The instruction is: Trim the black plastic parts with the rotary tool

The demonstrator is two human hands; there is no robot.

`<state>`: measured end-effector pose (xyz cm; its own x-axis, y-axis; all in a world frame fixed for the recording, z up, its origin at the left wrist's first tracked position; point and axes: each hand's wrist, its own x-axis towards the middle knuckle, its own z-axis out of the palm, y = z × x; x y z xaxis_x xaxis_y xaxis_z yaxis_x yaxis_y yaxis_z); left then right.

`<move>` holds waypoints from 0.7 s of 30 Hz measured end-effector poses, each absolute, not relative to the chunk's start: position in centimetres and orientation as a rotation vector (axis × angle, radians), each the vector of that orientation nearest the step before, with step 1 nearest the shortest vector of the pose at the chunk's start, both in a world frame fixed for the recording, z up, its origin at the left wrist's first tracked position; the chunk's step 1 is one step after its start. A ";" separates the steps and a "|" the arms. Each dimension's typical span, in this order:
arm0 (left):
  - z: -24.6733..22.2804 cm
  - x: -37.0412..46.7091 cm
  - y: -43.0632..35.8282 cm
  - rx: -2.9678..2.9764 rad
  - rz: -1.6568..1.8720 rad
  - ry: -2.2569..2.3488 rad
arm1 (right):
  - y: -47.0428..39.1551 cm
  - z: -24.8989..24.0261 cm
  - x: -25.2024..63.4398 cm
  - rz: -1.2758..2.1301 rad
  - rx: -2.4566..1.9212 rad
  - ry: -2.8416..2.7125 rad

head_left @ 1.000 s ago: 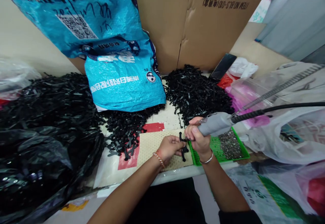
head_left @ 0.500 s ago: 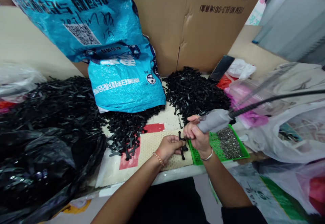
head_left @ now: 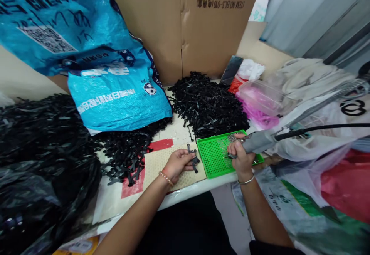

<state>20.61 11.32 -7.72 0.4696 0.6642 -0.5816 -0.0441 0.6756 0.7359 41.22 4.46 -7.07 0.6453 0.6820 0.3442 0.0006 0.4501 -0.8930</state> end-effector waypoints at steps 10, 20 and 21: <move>-7.8 20.7 11.3 0.729 0.484 1.010 | 4.9 -7.6 41.8 0.546 -0.997 -0.835; -7.9 20.6 11.2 0.745 0.488 0.995 | 4.8 -7.7 41.8 0.563 -1.067 -0.822; -7.8 20.6 11.2 0.742 0.490 0.997 | 4.7 -7.7 41.8 0.565 -1.067 -0.827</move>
<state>20.59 11.20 -7.81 0.4698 0.6748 -0.5692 -0.0385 0.6598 0.7504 41.83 4.74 -7.69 0.5819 0.7518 0.3102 -0.0162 0.3920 -0.9198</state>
